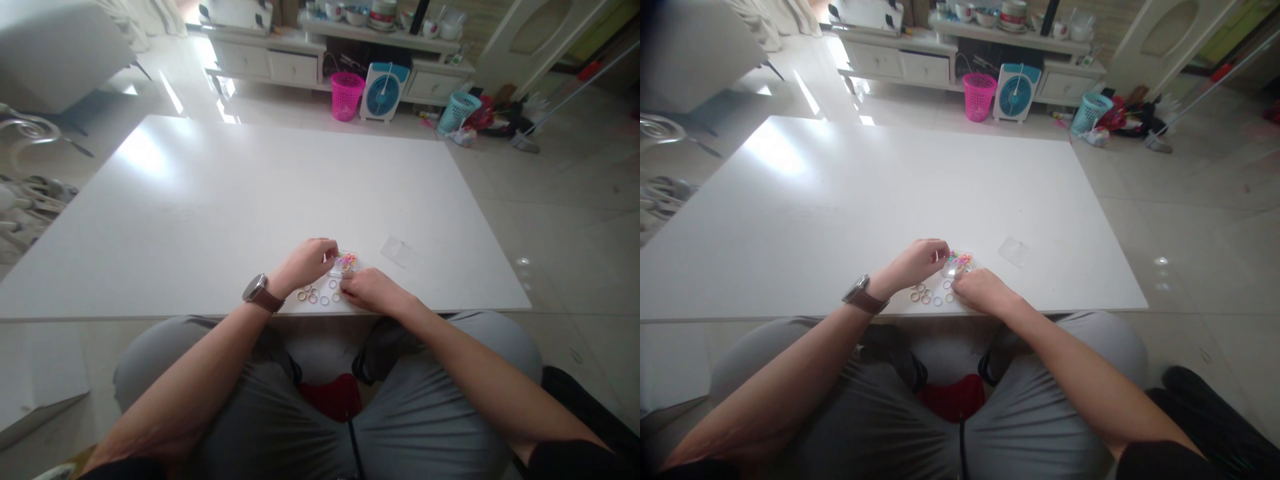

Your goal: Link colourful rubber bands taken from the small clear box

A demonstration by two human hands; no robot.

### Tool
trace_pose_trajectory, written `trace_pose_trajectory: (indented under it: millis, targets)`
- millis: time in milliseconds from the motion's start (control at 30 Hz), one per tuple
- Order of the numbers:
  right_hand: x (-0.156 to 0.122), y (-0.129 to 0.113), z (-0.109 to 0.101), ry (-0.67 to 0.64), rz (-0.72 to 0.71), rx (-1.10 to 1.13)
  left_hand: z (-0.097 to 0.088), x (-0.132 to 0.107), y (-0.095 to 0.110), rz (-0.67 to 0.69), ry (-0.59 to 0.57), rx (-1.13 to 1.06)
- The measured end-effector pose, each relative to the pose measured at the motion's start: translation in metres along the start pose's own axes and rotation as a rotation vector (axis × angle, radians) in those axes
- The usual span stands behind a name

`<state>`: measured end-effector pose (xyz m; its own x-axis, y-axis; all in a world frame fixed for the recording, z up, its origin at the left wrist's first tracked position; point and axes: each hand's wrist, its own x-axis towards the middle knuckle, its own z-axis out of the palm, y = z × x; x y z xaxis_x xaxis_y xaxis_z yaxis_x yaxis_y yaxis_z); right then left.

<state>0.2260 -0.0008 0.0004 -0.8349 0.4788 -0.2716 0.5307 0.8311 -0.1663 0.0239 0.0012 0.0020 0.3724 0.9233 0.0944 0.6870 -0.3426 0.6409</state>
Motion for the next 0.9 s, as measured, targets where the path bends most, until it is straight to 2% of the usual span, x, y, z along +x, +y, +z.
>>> trace_pose_trajectory:
  millis: [133,233,333,467,600,733,900]
  targets:
    - [0.0,-0.001,0.001,-0.028,0.027,0.0,0.001,0.0,-0.001,-0.006,0.0,0.002]
    - [-0.004,0.007,-0.001,-0.008,0.021,0.095,0.0,0.0,-0.001,-0.009,-0.006,0.001]
    - [-0.009,0.02,-0.005,0.137,-0.042,0.365,-0.001,-0.001,0.001,0.008,-0.033,-0.033]
    - [-0.014,0.033,-0.009,0.323,-0.002,0.784,-0.002,-0.001,0.005,0.084,-0.086,-0.183]
    - [-0.014,0.033,-0.011,0.353,0.078,1.086,-0.004,-0.002,0.01,0.101,-0.107,-0.285]
    - [-0.012,0.03,-0.013,0.331,0.087,1.193,-0.006,-0.002,0.012,0.055,-0.057,-0.312]
    - [-0.01,0.029,-0.013,0.359,0.101,1.203,-0.007,-0.001,0.013,0.041,-0.049,-0.305]
